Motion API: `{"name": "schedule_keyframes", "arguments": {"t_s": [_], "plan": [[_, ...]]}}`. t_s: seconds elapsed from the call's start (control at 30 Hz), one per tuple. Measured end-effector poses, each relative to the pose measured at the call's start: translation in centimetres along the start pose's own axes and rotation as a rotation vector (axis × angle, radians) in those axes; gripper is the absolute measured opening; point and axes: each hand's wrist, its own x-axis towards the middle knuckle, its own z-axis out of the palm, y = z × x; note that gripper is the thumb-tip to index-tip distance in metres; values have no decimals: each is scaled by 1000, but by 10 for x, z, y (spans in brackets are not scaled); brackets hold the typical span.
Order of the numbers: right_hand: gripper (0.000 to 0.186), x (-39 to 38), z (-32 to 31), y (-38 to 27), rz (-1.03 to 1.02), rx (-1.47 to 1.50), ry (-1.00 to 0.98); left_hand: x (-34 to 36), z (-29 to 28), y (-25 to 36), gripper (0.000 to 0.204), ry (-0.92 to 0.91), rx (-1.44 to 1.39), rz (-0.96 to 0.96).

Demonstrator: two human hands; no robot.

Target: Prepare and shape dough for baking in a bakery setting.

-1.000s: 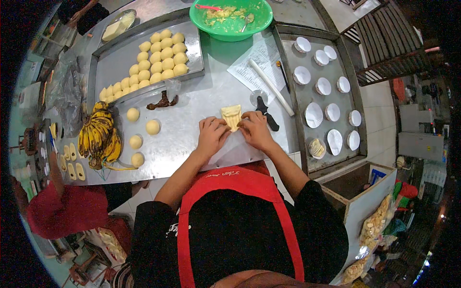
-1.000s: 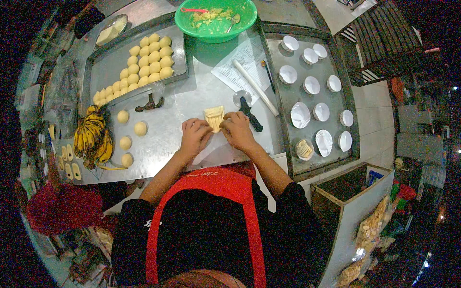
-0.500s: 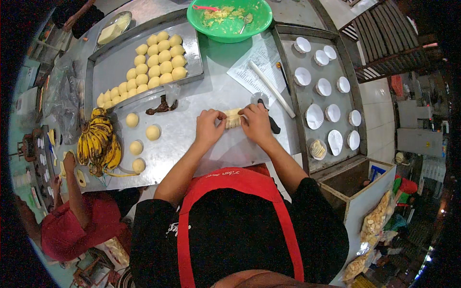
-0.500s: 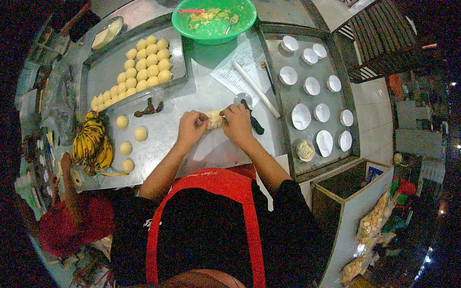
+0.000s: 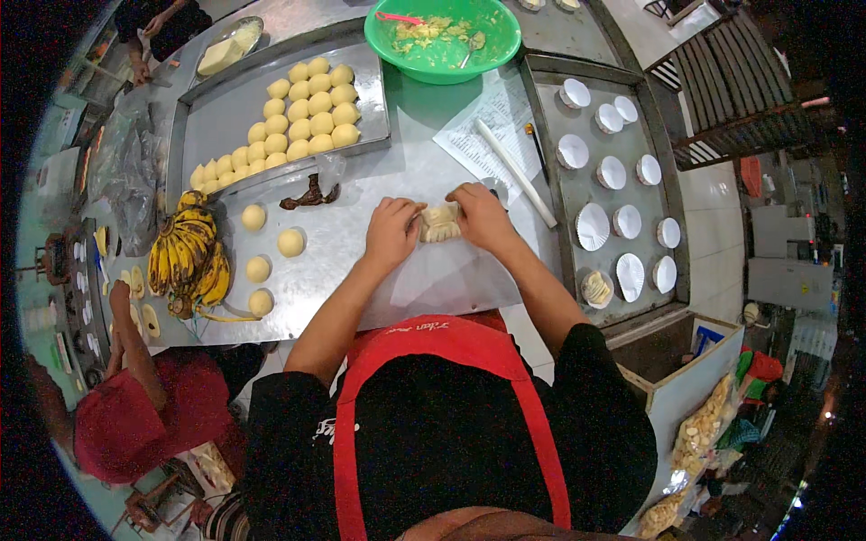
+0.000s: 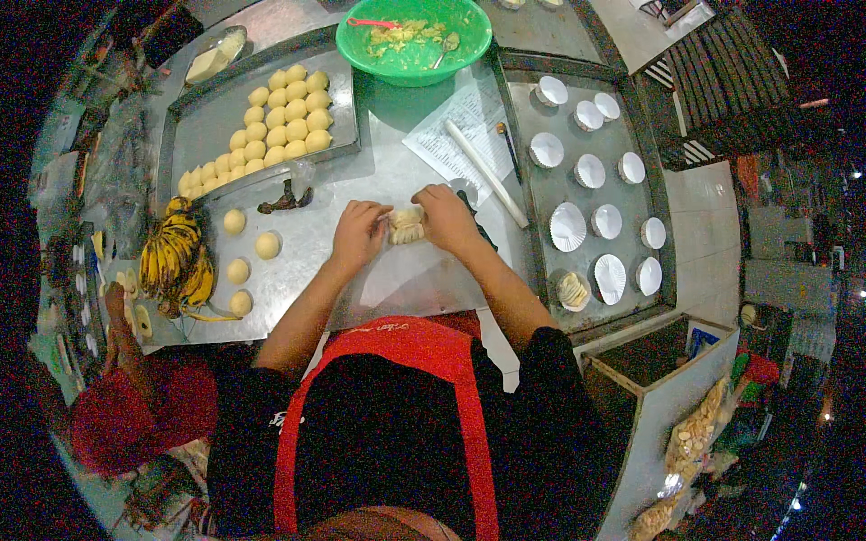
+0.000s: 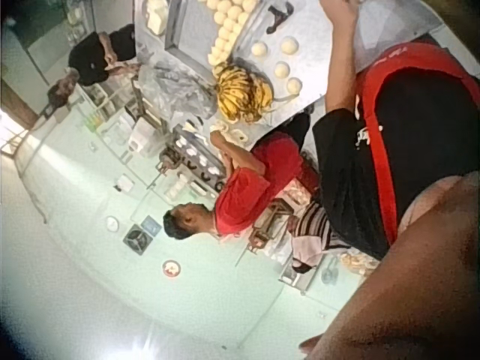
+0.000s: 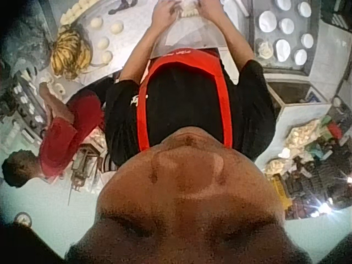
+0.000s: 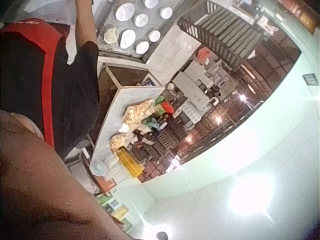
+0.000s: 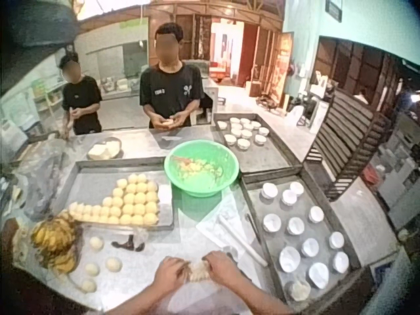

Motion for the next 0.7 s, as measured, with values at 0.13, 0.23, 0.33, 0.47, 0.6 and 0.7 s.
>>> {"name": "schedule_keyframes", "arguments": {"t_s": [0.13, 0.23, 0.33, 0.47, 0.6, 0.7], "plan": [[32, 19, 18, 12, -104, -113, -144, 9, 7, -8, 29, -188, 12, -68], [33, 26, 22, 12, -139, -179, -335, 9, 5, -5, 26, -235, 18, -123], [41, 29, 18, 8, -80, -166, -418, 3, 4, 0, 24, -177, -52, -146], [41, 30, 4, 2, -128, -128, -519, -8, 0, 10, 22, -169, -192, -209], [44, 33, 0, 7, -182, -4, -561, -14, -4, 26, 22, -65, -160, -59], [37, 40, -10, -16, -113, -60, -656, -22, -10, 30, 23, -25, -131, -40]]}}
